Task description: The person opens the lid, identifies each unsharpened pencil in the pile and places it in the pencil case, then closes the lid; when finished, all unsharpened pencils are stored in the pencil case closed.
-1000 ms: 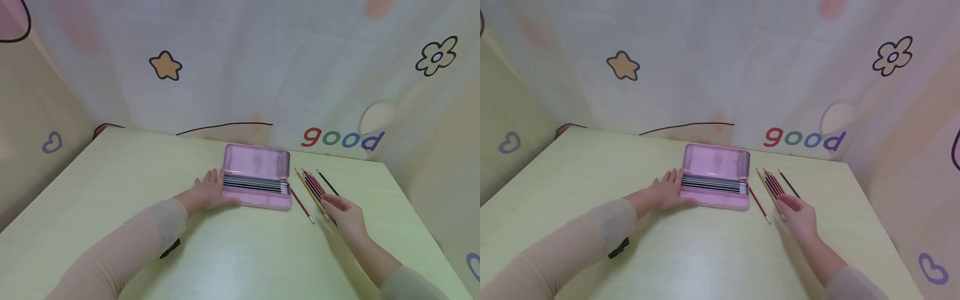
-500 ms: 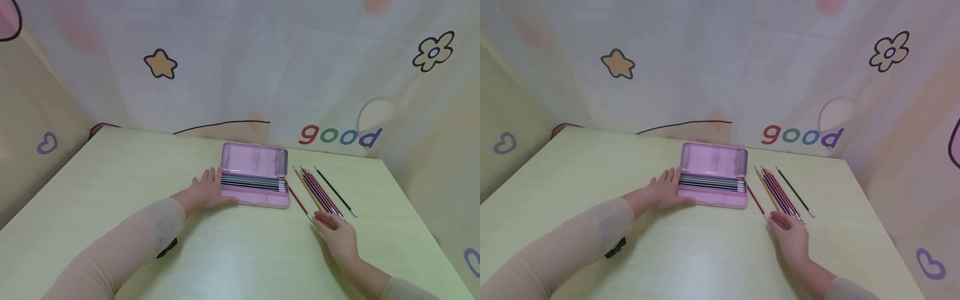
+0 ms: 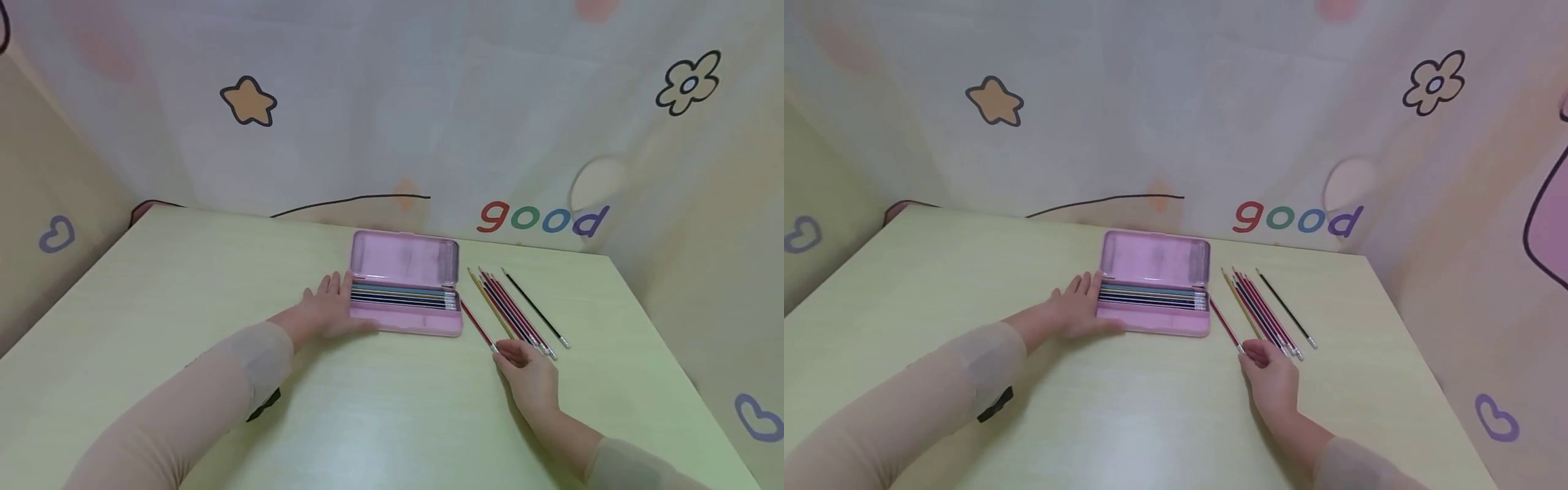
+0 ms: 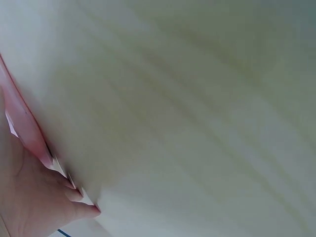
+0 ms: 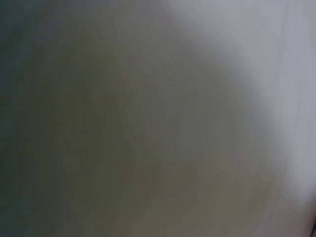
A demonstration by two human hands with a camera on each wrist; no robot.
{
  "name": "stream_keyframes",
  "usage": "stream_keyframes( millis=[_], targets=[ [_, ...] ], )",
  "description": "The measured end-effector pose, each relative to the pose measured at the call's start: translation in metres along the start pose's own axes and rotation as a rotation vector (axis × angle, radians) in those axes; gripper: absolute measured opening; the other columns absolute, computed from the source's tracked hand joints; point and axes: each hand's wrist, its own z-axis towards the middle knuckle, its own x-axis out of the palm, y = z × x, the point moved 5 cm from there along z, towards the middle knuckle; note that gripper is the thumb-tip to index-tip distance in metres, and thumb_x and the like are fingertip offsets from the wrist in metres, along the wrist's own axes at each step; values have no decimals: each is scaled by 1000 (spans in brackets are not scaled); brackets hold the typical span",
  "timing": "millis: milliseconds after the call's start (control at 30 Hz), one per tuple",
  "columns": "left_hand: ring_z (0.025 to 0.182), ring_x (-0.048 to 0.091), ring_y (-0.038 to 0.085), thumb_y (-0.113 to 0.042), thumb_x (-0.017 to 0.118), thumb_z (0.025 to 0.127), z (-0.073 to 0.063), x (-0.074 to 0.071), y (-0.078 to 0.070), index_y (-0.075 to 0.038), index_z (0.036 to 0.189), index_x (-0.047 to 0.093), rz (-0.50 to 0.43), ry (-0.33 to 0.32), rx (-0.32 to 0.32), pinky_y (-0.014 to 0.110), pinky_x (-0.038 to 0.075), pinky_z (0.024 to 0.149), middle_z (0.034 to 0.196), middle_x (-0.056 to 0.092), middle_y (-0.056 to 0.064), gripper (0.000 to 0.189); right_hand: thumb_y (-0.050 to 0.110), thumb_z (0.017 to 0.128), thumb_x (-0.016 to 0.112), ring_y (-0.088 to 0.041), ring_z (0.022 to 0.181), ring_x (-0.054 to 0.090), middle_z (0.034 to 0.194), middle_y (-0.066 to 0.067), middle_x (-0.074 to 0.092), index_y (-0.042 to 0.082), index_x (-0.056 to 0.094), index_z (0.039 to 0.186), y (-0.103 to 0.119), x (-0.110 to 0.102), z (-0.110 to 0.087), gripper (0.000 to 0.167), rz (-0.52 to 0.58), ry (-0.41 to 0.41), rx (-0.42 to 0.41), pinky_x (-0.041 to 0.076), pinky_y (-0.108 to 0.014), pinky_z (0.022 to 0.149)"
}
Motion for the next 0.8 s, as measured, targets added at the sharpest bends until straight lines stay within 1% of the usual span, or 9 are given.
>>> stream_keyframes(
  millis=[100, 200, 267, 333, 400, 467, 567, 700, 800],
  targets=[
    [139, 0, 40, -79, 44, 75, 0, 0, 2, -3, 148, -5, 9, -8, 2, 61, 8, 106, 153, 2, 23, 116, 9, 85, 68, -7, 82, 59, 98, -11, 68, 3, 67, 103, -1, -1, 0, 19, 19, 8, 28, 44, -9, 68],
    [139, 0, 40, -79, 43, 75, 0, 0, 2, -3, 148, -6, 16, -8, 7, 61, 9, 106, 153, 1, 23, 116, 9, 86, 66, -1, 79, 57, 97, -8, 68, 1, 65, 106, -4, -7, 2, 21, 114, 15, 113, 45, -10, 67],
    [139, 1, 40, -79, 42, 75, -1, -1, 2, -2, 148, -6, 23, -8, 10, 61, 9, 106, 153, 1, 23, 116, 8, 87, 65, 1, 78, 57, 95, -2, 68, -1, 62, 109, -5, -14, 3, 24, 210, 11, 183, 47, -11, 67],
    [139, 1, 39, -80, 42, 75, -1, -1, 0, -3, 148, -7, 25, -5, 10, 61, 9, 106, 153, 1, 23, 116, 11, 87, 65, 2, 79, 56, 91, 6, 66, -1, 61, 111, -6, -24, 6, 27, 286, 1, 244, 47, -12, 68],
    [140, 1, 39, -80, 42, 75, -1, -2, -1, -3, 148, -7, 27, -7, 6, 61, 10, 106, 153, 1, 23, 116, 16, 88, 66, 2, 82, 57, 89, 14, 65, 2, 60, 112, -5, -35, 8, 28, 332, -2, 275, 47, -12, 69],
    [140, 1, 39, -79, 44, 75, -1, -3, -3, -3, 148, -6, 19, -13, 3, 61, 10, 106, 153, 2, 23, 116, 20, 87, 67, 3, 84, 57, 88, 18, 64, 5, 61, 111, -2, -46, 12, 29, 366, -2, 279, 47, -11, 70],
    [140, 1, 39, -78, 44, 75, -1, -3, -4, -3, 148, -6, 13, -14, 2, 61, 9, 106, 153, 2, 23, 116, 25, 87, 67, 5, 87, 57, 90, 20, 65, 8, 61, 111, 3, -59, 16, 29, 398, 10, 246, 46, -10, 73],
    [139, 1, 39, -78, 44, 75, -2, -3, -3, -3, 148, -5, 12, -11, 0, 61, 9, 106, 153, 2, 23, 116, 25, 87, 68, 6, 89, 58, 92, 19, 67, 10, 65, 111, 5, -70, 21, 28, 412, 24, 181, 44, -7, 75],
    [140, 1, 39, -79, 43, 75, -1, -2, -3, -4, 148, -6, 19, -10, 2, 60, 9, 106, 153, 2, 23, 116, 22, 86, 68, 4, 87, 59, 91, 17, 68, 13, 69, 106, 5, -77, 25, 21, 462, 5, 157, 45, -8, 74]
  ],
)
